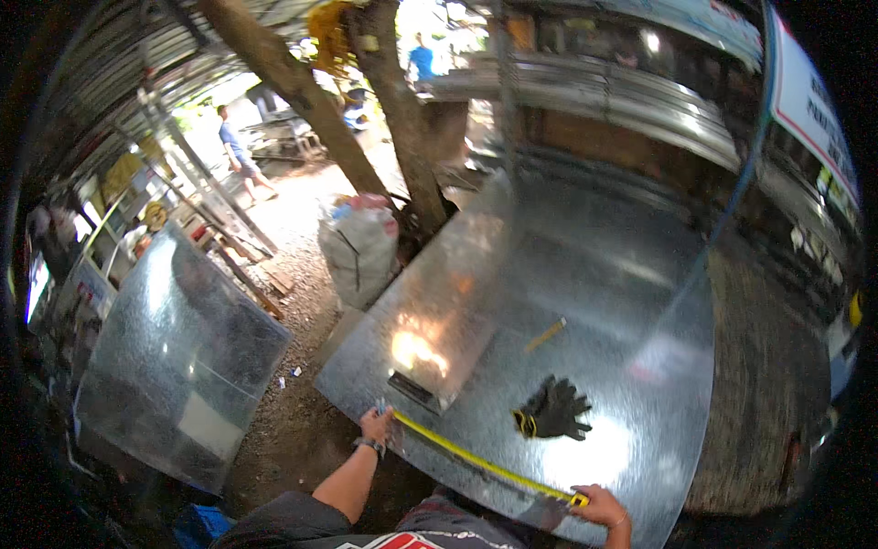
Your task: The person measures a large metal sheet using a tape measure and square, then marks lines and writes dimensions on the sheet with a marker. The person repeats the measuring and marking process on different sections of the sheet.
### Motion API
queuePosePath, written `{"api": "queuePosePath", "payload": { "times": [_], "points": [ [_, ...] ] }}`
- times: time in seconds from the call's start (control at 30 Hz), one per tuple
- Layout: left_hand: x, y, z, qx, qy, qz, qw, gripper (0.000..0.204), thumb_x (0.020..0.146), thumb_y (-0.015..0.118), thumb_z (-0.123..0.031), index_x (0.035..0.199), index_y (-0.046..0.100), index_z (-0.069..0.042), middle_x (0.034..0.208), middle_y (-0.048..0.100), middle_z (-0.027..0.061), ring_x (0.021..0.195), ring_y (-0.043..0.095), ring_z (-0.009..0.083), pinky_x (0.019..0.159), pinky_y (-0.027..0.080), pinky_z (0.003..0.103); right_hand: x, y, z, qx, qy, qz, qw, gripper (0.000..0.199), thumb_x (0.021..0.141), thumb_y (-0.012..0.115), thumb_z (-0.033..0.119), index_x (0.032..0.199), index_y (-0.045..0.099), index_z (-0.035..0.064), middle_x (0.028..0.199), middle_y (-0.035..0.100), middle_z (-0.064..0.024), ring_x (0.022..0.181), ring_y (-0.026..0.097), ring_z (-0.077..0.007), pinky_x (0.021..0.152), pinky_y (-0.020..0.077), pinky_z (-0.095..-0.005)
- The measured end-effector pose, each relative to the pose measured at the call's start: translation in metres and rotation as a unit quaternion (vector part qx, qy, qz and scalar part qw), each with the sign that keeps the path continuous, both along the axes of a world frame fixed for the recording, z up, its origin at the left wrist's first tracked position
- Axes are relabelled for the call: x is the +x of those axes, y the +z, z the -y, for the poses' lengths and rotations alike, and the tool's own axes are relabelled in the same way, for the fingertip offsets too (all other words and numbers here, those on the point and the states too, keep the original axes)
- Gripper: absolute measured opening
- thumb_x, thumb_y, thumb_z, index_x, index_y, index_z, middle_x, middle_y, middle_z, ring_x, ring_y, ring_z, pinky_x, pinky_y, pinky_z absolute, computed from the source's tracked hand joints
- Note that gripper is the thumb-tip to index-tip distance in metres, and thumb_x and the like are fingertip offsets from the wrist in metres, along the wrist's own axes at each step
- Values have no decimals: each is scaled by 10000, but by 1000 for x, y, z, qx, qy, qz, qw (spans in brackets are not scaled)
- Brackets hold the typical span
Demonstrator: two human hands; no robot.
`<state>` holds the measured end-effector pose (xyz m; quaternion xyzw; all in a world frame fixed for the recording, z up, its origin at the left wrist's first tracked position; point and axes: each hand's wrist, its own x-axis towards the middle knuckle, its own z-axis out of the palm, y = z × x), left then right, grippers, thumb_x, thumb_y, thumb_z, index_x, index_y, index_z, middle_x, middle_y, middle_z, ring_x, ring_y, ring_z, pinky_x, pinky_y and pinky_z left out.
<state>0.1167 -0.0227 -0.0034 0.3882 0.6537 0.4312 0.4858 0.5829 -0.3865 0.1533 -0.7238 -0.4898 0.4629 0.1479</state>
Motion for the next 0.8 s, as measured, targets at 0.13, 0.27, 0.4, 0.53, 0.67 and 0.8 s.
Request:
{"api": "queuePosePath", "payload": {
  "times": [0.13,0.27,0.4,0.53,0.67,0.8],
  "points": [
    [-7,7,8,81,29,-130,988,256,824,801,-229,766,686,-8,674,597,-19,632,472,88,607,442,331,-56,6,-85,50,111,76,990,652,738,799,355,1287,631,44,1044,725,-150,992,681,-316,914,534,-387],
    [5,54,15,84,-1,-165,983,361,795,792,-364,818,704,-15,677,642,120,622,545,178,628,471,401,-126,-2,-155,143,141,122,972,715,762,772,420,1377,567,119,1086,648,-178,988,620,-354,888,512,-422],
    [0,62,12,12,-123,-134,983,366,845,765,-386,893,711,-28,825,674,105,763,604,165,682,475,395,-189,-14,-205,195,123,102,968,753,796,731,453,1438,502,135,1154,619,-185,1051,599,-404,975,463,-451],
    [12,146,30,-175,-242,16,954,454,912,683,-482,1056,701,-52,1077,690,96,938,630,190,765,504,378,-243,-22,-239,258,53,16,965,635,881,683,430,1388,515,86,1072,640,-173,1002,629,-371,929,489,-429],
    [18,139,42,-202,-302,219,905,518,943,617,-527,1257,623,-116,1050,698,65,900,646,140,790,534,318,-278,21,-250,249,-71,-190,947,334,892,724,257,1148,647,57,924,673,-90,781,609,-200,730,519,-356],
    [24,82,61,-140,-204,422,872,391,1008,537,-452,1211,637,-133,979,694,25,869,667,207,721,566,368,-287,70,-255,183,0,-339,923,340,904,701,216,1186,609,50,943,641,-55,846,591,-170,771,516,-345]
  ]
}}
